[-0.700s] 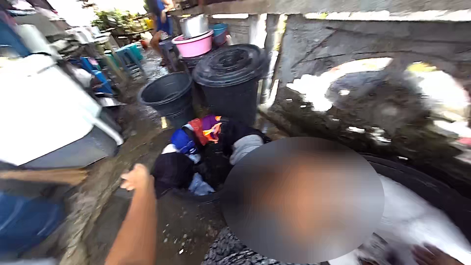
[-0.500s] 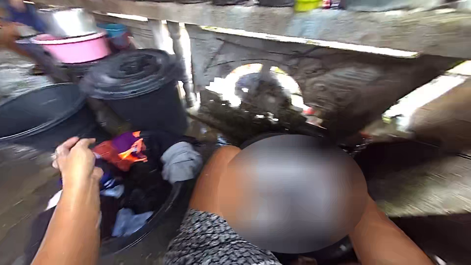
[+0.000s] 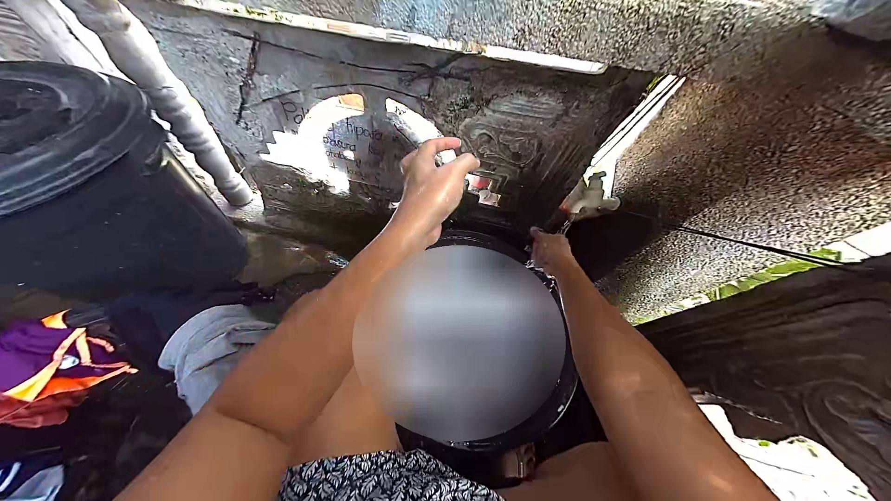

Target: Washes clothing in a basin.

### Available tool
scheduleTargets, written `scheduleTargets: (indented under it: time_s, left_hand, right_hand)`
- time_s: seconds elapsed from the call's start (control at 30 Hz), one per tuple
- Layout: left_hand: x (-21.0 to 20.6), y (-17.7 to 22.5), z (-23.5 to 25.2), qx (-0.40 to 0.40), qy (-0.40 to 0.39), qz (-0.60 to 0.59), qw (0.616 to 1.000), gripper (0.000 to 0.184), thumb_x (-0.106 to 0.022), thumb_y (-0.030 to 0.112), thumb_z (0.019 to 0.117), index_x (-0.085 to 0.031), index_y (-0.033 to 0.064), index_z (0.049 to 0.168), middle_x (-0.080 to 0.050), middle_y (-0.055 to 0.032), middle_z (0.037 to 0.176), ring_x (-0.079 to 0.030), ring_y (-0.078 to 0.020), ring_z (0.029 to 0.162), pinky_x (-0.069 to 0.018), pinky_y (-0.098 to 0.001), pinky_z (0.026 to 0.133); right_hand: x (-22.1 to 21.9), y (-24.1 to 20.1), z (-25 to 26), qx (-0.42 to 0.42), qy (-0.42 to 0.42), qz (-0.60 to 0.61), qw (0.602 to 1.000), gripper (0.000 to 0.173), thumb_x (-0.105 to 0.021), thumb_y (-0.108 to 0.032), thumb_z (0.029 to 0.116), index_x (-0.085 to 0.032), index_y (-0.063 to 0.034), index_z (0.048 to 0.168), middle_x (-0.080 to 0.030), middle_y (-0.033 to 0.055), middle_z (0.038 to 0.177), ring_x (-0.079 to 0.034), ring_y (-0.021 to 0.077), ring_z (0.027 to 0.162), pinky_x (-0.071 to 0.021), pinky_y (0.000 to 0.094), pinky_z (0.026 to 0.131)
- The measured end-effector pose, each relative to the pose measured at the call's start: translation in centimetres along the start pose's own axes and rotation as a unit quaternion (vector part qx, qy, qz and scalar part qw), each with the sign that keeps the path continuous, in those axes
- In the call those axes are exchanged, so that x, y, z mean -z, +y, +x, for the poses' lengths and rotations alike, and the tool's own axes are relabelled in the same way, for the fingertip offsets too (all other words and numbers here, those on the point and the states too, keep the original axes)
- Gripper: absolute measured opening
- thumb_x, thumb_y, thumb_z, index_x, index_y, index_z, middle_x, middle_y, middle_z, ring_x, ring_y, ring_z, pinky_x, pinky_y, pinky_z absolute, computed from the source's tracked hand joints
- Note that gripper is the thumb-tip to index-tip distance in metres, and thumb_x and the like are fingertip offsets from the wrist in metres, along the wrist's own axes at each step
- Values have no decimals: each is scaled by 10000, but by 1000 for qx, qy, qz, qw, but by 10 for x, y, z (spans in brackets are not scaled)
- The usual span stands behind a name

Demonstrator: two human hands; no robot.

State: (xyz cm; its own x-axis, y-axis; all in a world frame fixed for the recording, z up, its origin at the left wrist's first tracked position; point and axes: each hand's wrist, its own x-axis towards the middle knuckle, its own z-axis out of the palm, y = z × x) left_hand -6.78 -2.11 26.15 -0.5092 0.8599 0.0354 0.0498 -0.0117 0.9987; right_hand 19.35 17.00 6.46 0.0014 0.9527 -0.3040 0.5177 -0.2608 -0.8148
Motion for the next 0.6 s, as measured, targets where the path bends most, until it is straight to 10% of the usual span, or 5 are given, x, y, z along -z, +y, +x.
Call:
scheduleTargets:
  time_s: [0.1,0.2,0.33,0.4,0.6]
  left_hand:
    - [-15,-37,15,32,-20,20,999,423,-754,318,876,-676,217,1279,-480,-155,1472,-462,-313,1356,-479,-547,998]
    - [-16,-67,24,79,-47,50,995,345,-722,261,909,-688,178,1242,-582,-154,1358,-530,-303,1280,-483,-546,973]
    - [-16,-59,37,25,-76,33,996,174,-665,200,973,-723,122,1117,-694,-60,1117,-638,-178,1065,-520,-422,884]
    - [-18,-59,42,-22,-78,45,996,133,-668,187,966,-732,126,1066,-704,-45,1105,-656,-160,1040,-540,-405,876]
    - [-23,-70,46,-31,-137,74,987,126,-676,192,980,-744,91,1012,-714,-49,948,-664,-144,870,-539,-370,767]
  right_hand:
    - [-10,48,4,-27,-158,-271,949,530,-563,-459,1040,-687,46,1141,-696,226,975,-670,334,814,-564,552,774]
    - [-46,143,15,-59,-249,-423,869,658,-776,-467,889,-642,19,1312,-628,282,1324,-583,434,1271,-434,653,1079]
    - [-110,206,-45,-79,-160,-390,903,747,-636,-259,960,-323,4,1586,-334,317,1600,-356,481,1472,-336,641,1173]
    - [-140,207,-89,-74,-130,-354,923,596,-534,-173,1038,-354,66,1553,-272,327,1628,-291,479,1509,-296,582,1220]
    - [-182,208,-131,6,-285,-502,817,548,-540,-194,1011,-471,73,1485,-367,286,1603,-329,449,1503,-306,635,1196]
